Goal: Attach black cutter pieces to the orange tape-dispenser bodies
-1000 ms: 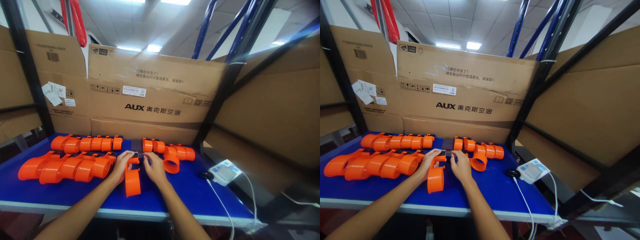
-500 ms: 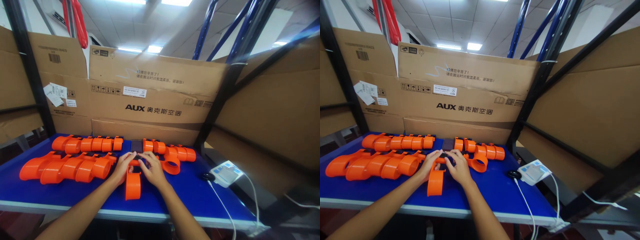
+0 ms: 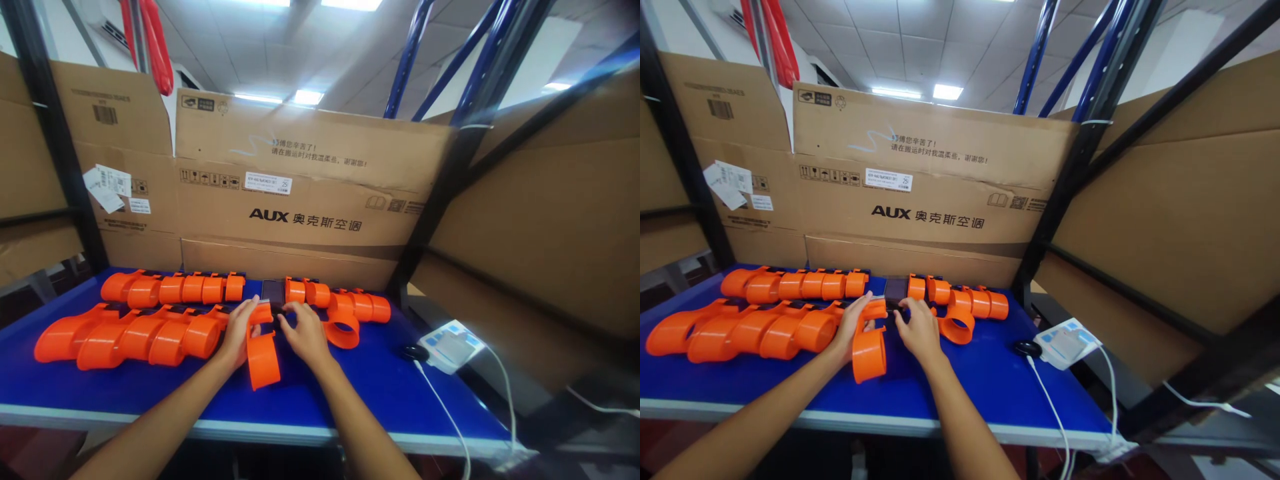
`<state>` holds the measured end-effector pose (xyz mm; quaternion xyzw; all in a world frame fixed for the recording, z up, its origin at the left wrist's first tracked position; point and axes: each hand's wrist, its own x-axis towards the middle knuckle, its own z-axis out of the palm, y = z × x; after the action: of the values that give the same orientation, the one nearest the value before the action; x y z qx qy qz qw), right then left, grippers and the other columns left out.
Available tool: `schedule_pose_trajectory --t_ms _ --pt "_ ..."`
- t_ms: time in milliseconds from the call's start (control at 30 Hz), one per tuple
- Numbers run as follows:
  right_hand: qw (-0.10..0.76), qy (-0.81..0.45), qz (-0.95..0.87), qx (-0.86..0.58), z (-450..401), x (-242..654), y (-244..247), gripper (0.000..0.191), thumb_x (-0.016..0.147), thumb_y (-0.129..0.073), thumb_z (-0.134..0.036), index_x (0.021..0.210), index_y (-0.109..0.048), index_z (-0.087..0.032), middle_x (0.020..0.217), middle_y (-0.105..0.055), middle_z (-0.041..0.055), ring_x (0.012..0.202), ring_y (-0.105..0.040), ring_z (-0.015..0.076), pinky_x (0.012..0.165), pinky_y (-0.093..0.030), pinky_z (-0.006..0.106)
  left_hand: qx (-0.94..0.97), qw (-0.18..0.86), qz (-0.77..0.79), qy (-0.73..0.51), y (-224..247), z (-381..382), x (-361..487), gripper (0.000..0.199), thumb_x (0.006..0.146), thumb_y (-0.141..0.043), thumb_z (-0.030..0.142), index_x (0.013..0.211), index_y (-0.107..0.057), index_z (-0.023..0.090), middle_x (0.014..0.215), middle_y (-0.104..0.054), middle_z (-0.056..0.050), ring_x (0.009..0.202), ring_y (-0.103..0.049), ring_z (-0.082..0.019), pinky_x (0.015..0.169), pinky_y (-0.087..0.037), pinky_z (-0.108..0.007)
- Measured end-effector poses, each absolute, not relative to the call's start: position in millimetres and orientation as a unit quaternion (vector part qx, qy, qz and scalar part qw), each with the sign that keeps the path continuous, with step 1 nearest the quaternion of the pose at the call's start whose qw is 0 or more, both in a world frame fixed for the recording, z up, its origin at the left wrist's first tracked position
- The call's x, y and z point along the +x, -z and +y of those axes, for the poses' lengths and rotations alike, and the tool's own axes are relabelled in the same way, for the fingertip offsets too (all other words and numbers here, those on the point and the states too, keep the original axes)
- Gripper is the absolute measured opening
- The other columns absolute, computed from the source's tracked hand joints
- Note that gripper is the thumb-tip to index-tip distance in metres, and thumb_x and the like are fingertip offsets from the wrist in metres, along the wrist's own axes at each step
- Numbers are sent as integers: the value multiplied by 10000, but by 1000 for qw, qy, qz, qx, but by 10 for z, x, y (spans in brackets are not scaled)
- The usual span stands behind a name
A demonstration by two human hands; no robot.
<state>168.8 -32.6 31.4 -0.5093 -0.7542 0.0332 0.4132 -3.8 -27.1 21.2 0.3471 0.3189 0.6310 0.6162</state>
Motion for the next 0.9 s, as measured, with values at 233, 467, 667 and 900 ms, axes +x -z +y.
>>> schedule_pose_trajectory --t_ms 233,467,667,900 --pt "295 -36 -799 -522 -316 1532 -397 56 894 -669 -289 899 -647 -238 904 -695 27 887 -608 193 693 -395 260 364 614 306 -630 -213 -273 -38 423 753 -768 545 807 -558 181 520 -538 54 333 -384 -55 354 -260 -186" --pt "237 -23 -814 -530 -245 1489 -377 124 868 -719 -331 868 -643 -234 901 -684 31 863 -586 192 645 -347 268 361 619 300 -630 -227 -290 -33 425 761 -760 553 802 -553 184 497 -509 66 330 -383 -54 363 -280 -183" --pt "242 1 -822 -516 -202 1519 -307 167 873 -705 -369 834 -626 -227 952 -691 47 891 -564 204 639 -352 272 356 615 310 -632 -242 -289 -26 447 720 -792 547 790 -545 182 551 -549 53 339 -400 -46 356 -258 -178" --pt "385 -44 -786 -481 -217 1567 -298 145 929 -586 -309 824 -630 -218 855 -680 43 852 -590 209 741 -430 295 378 608 318 -622 -232 -288 -30 457 731 -778 572 790 -543 186 523 -484 75 331 -371 -43 346 -228 -178"
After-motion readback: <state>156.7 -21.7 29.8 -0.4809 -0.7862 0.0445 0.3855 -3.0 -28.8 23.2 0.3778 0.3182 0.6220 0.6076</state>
